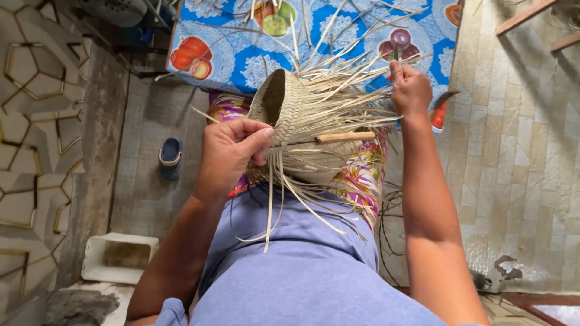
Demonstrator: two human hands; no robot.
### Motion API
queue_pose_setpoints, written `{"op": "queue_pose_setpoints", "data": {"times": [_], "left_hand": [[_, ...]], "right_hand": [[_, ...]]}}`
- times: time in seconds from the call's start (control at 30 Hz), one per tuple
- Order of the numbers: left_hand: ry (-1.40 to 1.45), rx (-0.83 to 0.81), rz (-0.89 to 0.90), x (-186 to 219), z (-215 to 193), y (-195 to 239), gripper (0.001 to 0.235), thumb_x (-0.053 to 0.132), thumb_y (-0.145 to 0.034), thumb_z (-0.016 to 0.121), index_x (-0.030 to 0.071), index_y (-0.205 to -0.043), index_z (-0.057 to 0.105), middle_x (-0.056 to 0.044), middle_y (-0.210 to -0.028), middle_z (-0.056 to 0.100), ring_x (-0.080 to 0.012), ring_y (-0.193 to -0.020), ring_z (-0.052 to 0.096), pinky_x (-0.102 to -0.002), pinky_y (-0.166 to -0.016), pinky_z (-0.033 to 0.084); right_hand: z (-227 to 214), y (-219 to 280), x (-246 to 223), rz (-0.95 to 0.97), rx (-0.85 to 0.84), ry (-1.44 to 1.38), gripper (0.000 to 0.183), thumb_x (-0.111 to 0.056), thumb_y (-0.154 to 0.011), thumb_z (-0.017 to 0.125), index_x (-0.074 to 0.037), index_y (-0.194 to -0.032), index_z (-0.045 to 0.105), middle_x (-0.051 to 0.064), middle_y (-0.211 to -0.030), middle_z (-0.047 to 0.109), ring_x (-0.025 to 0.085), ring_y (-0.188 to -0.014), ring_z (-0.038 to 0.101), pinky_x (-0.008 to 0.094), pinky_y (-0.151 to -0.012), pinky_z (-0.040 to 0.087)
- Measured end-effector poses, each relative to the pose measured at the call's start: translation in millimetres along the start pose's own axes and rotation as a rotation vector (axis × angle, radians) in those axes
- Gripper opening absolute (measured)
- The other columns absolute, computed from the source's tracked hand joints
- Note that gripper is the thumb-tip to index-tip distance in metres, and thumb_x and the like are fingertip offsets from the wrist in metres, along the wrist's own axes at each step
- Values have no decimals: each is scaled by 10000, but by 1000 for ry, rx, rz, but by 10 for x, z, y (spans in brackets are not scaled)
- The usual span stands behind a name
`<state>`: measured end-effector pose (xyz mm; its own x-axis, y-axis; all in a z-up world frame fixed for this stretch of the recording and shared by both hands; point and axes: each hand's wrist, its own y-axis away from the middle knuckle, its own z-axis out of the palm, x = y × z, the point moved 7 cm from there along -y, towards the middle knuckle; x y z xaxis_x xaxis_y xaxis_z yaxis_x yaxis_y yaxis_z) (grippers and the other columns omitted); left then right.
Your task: Weaving the rim of a basket using dried plant fibers and a small wooden tool
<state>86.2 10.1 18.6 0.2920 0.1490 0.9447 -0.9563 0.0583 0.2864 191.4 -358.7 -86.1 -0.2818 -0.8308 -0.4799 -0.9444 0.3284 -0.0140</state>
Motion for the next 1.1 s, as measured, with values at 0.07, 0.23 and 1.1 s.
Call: {"op": "queue_pose_setpoints", "data": {"times": [0.07, 0.23, 1.1], "left_hand": [[-43, 21, 3, -33, -32, -5, 61, 77, -757, 662, 18, -746, 651, -29, -547, 557, -56, -396, 446, -167, -359, 412], [-150, 57, -14, -15, -81, 19, 57, 78, -750, 663, 29, -722, 655, -9, -558, 564, -38, -407, 438, -150, -349, 392], [-497, -116, 322, 380, 314, 346, 50, 55, -710, 699, 78, -750, 679, -15, -568, 549, -83, -514, 486, -199, -498, 407]], "right_hand": [[103, -79, 15, -51, 33, 31, 437, -517, -959, 467, -218, -657, 564, -13, -595, 536, 183, -532, 458, 389, -432, 255], [-23, -135, -159, -120, 96, -33, 368, -421, -952, 574, -137, -719, 600, 30, -718, 562, 179, -577, 465, 372, -428, 296], [-879, 1911, -2353, -1044, -343, -440, 52, -111, -842, 575, -60, -830, 580, 79, -731, 556, 273, -681, 573, 351, -622, 420]]}}
